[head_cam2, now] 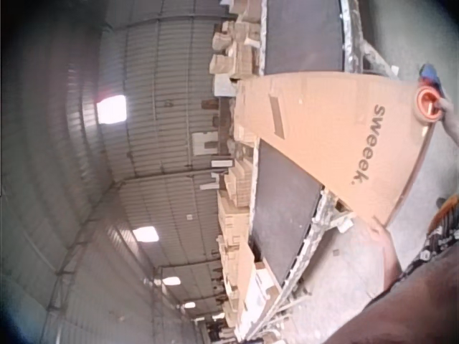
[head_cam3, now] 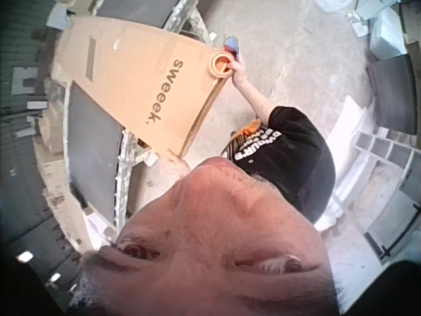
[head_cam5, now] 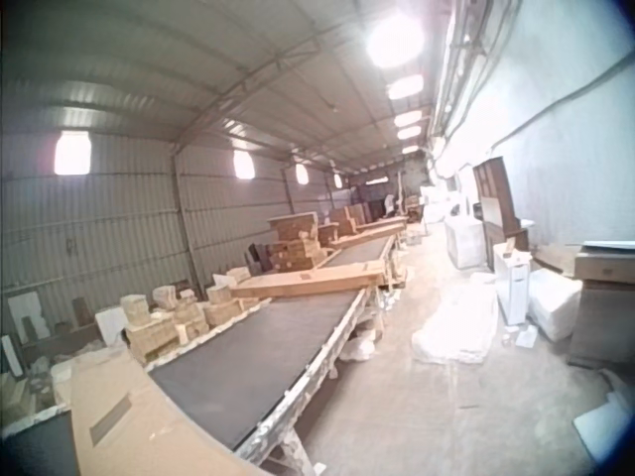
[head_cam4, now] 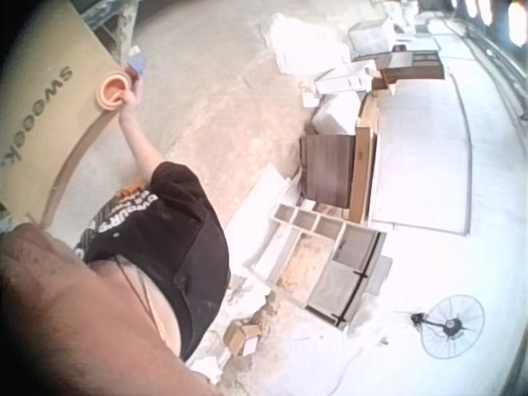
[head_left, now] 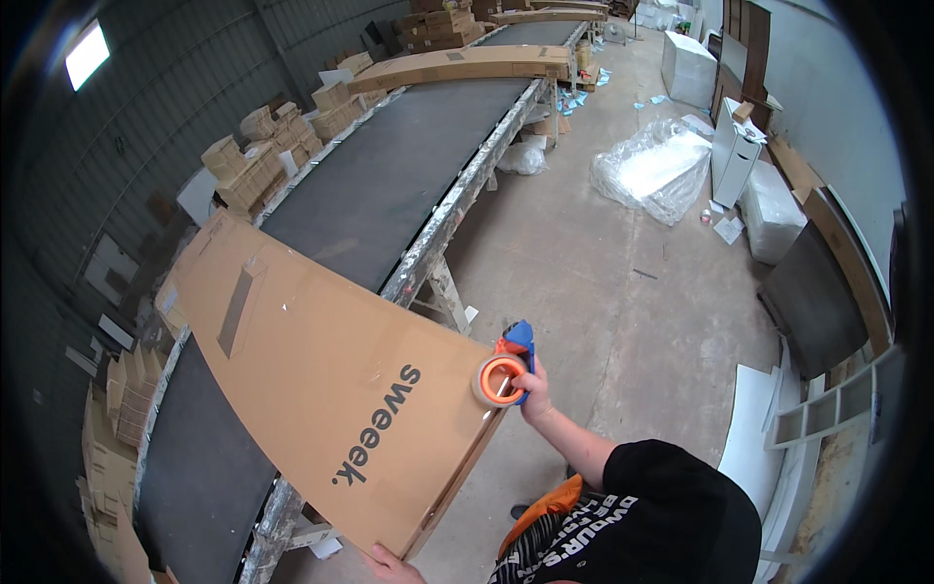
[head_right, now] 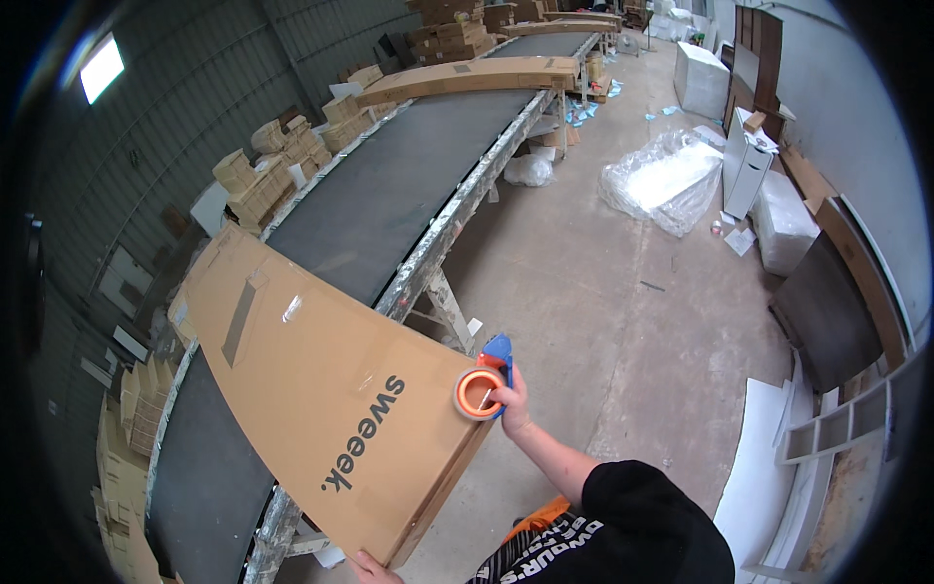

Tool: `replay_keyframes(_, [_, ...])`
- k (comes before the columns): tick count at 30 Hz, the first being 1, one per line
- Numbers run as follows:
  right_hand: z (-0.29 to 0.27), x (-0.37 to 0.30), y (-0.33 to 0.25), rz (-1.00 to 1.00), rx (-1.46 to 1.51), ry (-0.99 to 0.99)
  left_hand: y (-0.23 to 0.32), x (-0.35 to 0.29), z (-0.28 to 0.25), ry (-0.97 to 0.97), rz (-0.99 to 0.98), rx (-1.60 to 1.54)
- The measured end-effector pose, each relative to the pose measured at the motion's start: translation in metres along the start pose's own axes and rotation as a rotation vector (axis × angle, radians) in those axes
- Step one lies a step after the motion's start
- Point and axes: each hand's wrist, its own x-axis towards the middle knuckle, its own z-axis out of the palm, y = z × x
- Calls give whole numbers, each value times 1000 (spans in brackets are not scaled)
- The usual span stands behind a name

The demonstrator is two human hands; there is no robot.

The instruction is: The person packs furniture components by placing foam sheets over white panels inside large cardboard boxes and sealing the boxes with tape using a tape dispenser.

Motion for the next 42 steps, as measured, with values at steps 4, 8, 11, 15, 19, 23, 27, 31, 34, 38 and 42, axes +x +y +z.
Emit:
replay_keyframes(4, [-7, 15, 0, 17, 46, 95, -53, -21, 41, 23, -133, -240])
replay_keyframes(8, [16, 33, -17, 0, 6, 116, 7, -11, 46, 171, -329, -563])
replay_keyframes(11, [-5, 73, -9, 152, -64, 101, 4, -14, 77, 226, -302, -451])
replay_keyframes(15, [-27, 151, -24, 120, 115, -56, 64, 26, 121, 301, -35, -349])
replay_keyframes(19, [-47, 250, -3, 182, 29, 29, 85, 46, 176, 386, -94, -339])
replay_keyframes(23, [-35, 401, 38, 256, -46, -168, 98, 101, 255, 516, -42, -282])
replay_keyframes(27, [-6, 457, 41, 262, -372, -122, 119, 116, 263, 265, -218, -8])
replay_keyframes(31, [70, 296, 11, -283, -530, -122, 102, 93, 235, 351, -31, 121])
replay_keyframes(34, [46, 216, 63, -190, -233, -503, 94, 43, 199, 208, -252, -98])
replay_keyframes(38, [108, 15, 83, 127, -179, -959, 62, -23, 118, -40, -511, -99])
replay_keyframes(42, [146, -85, 127, 496, -195, -1360, -4, -94, 24, -227, -672, 137])
